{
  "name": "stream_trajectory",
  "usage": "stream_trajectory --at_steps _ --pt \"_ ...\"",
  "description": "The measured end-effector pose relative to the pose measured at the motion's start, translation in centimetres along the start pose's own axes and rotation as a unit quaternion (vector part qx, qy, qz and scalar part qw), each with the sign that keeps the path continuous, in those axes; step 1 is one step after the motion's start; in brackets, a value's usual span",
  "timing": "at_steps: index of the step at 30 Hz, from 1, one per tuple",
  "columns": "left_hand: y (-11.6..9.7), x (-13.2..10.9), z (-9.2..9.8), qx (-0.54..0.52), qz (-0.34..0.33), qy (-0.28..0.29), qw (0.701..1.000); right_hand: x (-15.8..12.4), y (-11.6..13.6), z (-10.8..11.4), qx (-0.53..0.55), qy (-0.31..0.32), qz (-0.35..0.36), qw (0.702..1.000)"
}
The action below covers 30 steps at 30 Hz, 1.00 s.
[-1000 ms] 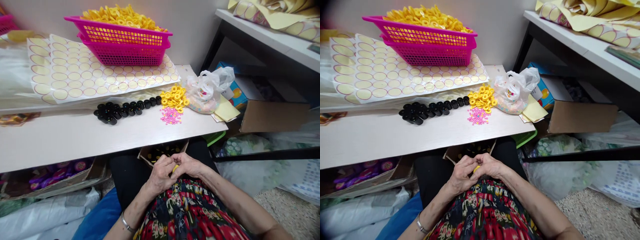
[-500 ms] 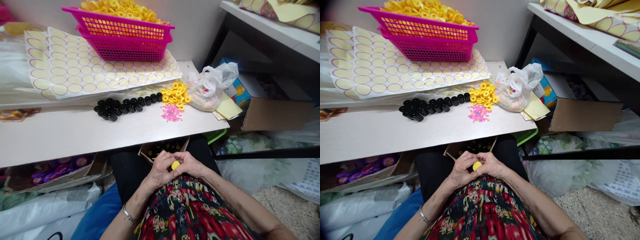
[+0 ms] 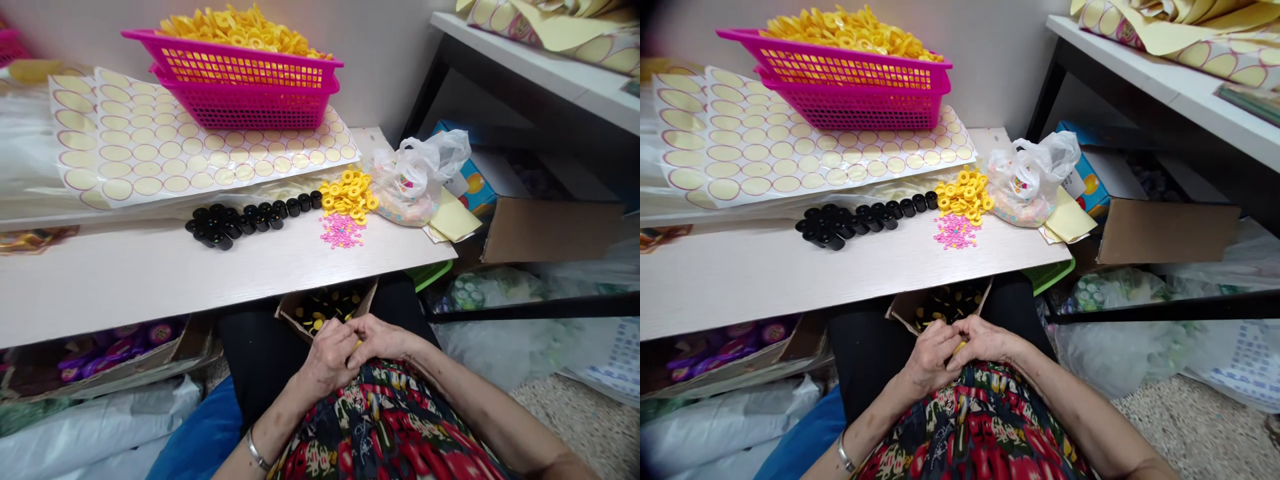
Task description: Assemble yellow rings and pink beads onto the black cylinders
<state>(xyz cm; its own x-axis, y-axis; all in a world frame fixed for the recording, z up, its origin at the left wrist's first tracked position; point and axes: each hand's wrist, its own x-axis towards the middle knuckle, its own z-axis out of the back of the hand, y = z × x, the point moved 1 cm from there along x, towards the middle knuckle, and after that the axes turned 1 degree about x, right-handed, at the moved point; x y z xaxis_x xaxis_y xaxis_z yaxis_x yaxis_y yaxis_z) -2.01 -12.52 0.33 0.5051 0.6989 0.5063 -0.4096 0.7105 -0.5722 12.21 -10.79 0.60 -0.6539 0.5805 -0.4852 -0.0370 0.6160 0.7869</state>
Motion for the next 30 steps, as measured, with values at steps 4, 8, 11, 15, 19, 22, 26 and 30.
stream_trajectory --at_steps 4,8,11,15,19,22,26,30 --pt "-0.4 -0.4 -0.4 -0.016 -0.002 0.002 1.000 -0.3 -0.7 -0.5 0.022 -0.042 0.016 0.999" --pt "0.1 -0.1 0.1 -0.080 0.060 -0.001 0.995 -0.3 -1.0 -1.3 0.097 -0.080 0.074 0.989" --pt "0.4 0.0 0.8 -0.109 0.120 -0.029 0.986 0.0 -0.9 -1.4 0.131 -0.100 0.118 0.979" --pt "0.2 0.0 1.4 -0.140 0.184 -0.096 0.968 0.3 -0.6 -1.2 0.147 -0.113 0.179 0.966" --pt "-0.2 0.0 1.3 -0.128 0.214 -0.112 0.962 0.3 -0.5 -1.0 0.095 -0.167 0.246 0.950" --pt "-0.2 0.1 1.2 -0.152 0.252 -0.116 0.949 0.4 -0.4 -0.9 0.074 -0.164 0.259 0.949" --pt "-0.3 0.3 1.4 -0.203 0.285 -0.110 0.930 0.2 -0.1 -1.1 0.057 -0.113 0.234 0.964" --pt "-0.7 0.2 2.0 -0.229 0.299 -0.101 0.921 -0.7 0.9 -1.5 -0.034 -0.127 0.216 0.967"
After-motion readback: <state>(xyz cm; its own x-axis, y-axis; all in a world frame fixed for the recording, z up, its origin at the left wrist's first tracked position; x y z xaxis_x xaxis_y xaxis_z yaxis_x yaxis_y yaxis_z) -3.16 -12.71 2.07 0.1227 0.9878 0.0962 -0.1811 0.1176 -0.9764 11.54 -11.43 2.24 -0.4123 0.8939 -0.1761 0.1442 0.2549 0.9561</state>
